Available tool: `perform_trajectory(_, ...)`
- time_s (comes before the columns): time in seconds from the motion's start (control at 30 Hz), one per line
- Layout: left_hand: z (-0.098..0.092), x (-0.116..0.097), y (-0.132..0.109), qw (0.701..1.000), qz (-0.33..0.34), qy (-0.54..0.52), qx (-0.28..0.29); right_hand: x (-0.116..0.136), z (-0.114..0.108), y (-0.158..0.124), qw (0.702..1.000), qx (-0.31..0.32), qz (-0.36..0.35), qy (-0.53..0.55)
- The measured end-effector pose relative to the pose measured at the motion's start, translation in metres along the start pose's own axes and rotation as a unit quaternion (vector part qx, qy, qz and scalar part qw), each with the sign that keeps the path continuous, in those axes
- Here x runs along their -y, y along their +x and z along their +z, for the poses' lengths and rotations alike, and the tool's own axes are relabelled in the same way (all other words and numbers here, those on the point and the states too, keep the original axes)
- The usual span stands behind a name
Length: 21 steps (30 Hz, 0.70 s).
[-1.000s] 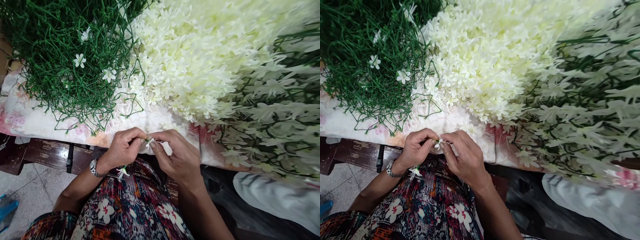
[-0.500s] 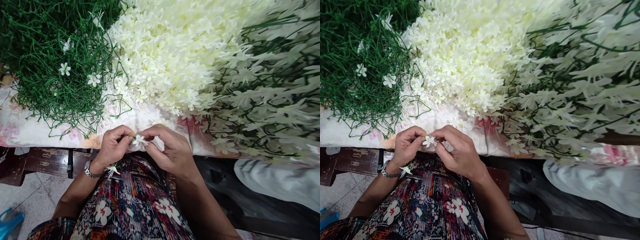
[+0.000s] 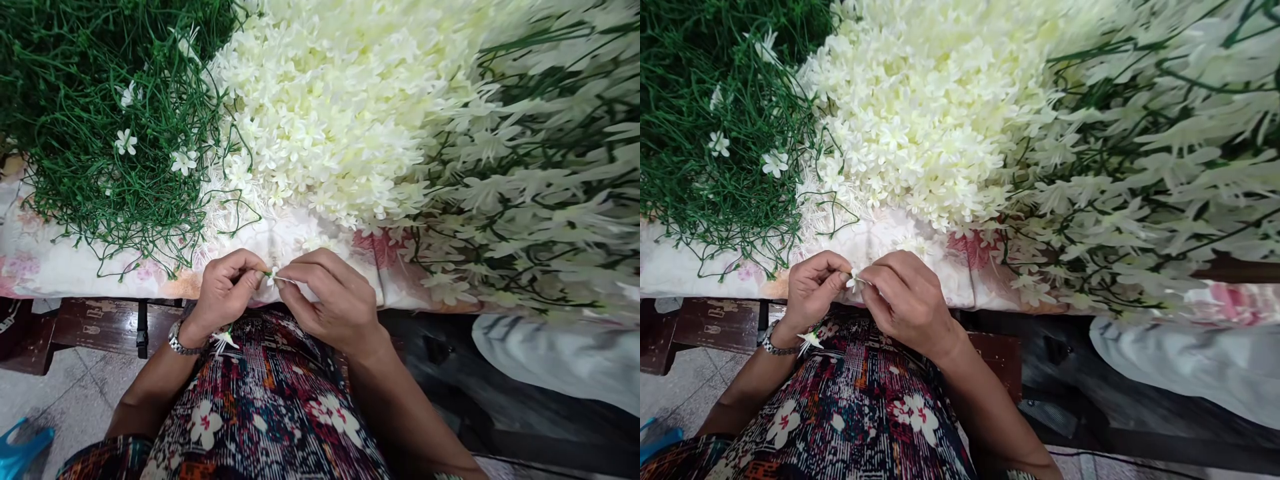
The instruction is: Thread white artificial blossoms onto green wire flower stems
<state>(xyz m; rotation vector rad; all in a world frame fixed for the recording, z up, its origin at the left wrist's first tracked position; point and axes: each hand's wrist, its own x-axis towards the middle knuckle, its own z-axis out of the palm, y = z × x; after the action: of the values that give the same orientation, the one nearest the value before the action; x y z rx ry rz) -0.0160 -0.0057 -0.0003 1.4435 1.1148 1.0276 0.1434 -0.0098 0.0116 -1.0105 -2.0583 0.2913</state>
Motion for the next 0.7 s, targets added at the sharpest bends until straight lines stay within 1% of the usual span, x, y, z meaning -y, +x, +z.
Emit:
perform_trajectory(0.13, 0.0014, 0.0004, -0.0004, 0.999, 0.027, 0.044, -0.006, -0.0031, 0.0038, -0.0012, 0.999, 0.004, -0.021, -0.048)
perform_trajectory(0.23, 0.0024, -0.0001, -0.0002, 0.996, 0.037, 0.076, 0.0, -0.0056, 0.0044, -0.0035, 0.998, 0.015, -0.025, -0.057)
perform_trajectory(0.5, 0.0045, -0.0016, 0.0009, 0.988, 0.067, 0.141, 0.008, -0.0094, 0.0017, -0.0059, 0.998, 0.045, -0.034, -0.038)
perform_trajectory(0.6, 0.0045, -0.002, 0.0013, 0.988, 0.064, 0.142, 0.01, -0.0097, -0.0003, -0.0033, 0.998, 0.052, -0.032, -0.021)
perform_trajectory(0.7, 0.0041, -0.002, 0.0018, 0.99, 0.058, 0.129, 0.01, -0.0099, -0.0025, -0.0017, 0.998, 0.063, -0.015, 0.006)
